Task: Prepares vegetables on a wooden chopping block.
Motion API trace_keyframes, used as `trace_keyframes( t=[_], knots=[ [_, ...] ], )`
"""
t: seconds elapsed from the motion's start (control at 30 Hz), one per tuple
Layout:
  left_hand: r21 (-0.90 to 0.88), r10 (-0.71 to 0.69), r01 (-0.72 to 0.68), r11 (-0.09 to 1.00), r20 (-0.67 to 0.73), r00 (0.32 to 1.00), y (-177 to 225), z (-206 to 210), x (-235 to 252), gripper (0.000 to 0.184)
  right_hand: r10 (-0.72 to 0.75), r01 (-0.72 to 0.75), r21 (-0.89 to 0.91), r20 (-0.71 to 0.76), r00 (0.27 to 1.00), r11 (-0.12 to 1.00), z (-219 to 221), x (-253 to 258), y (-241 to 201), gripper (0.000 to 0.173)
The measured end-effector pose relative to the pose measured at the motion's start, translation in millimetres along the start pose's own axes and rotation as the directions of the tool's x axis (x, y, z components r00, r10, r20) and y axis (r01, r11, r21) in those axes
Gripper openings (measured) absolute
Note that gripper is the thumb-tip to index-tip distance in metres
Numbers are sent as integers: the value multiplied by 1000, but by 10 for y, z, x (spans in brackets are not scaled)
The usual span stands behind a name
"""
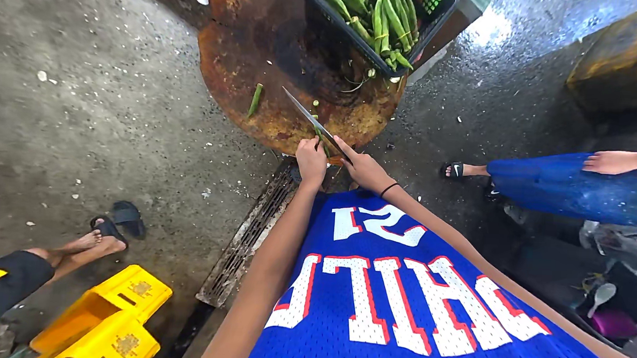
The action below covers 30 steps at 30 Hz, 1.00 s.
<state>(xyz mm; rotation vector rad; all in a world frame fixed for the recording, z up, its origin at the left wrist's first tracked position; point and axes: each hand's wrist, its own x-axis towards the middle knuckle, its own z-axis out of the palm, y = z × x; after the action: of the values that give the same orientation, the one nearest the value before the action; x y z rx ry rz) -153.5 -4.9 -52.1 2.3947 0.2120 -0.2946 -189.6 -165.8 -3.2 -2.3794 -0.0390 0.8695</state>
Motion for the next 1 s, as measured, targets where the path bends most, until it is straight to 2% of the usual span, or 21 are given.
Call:
trace_keyframes(
  t=[0.17, 0.27, 0.33, 0.43, 0.5, 0.57, 0.67, 0.87, 1.0],
  knots=[
    [-27, -3, 2, 1000, -33, 999, -33, 37, -4, 26, 20, -20, 5, 23, 1000, 1000, -27, 6, -35, 61],
    [-69, -33, 31, 997, -21, 999, -12, 45, -29, 28, 36, -37, 42, 31, 999, 998, -11, -216, 48, 61],
    [-100, -71, 70, 993, -1, 997, 27, 20, -42, 29, 22, -22, 47, 8, 1000, 999, 72, -498, 275, 62],
    [-156, -113, 108, 982, -21, 993, 47, 46, -18, 29, 57, -58, 3, 98, 994, 998, 66, -931, 711, 59],
    [-179, -122, 113, 977, -39, 992, 40, 67, 21, 28, 105, -105, -3, 167, 980, 994, -14, -1145, 871, 57],
    [-189, -114, 103, 977, -45, 993, 37, 78, 65, 29, 109, -111, 7, 164, 980, 994, -58, -1250, 926, 56],
    [-196, -110, 100, 975, -40, 993, 54, 77, 94, 32, 104, -106, 21, 92, 990, 994, -88, -1173, 877, 57],
    [-174, -105, 92, 980, -63, 992, 23, 104, -27, 32, 35, -34, 22, -43, 998, 999, -106, -652, 490, 60],
    [-149, -79, 66, 987, -80, 994, 26, 125, -54, 32, 17, -18, 24, 22, 1000, 1000, -164, -339, 266, 60]
  ],
)
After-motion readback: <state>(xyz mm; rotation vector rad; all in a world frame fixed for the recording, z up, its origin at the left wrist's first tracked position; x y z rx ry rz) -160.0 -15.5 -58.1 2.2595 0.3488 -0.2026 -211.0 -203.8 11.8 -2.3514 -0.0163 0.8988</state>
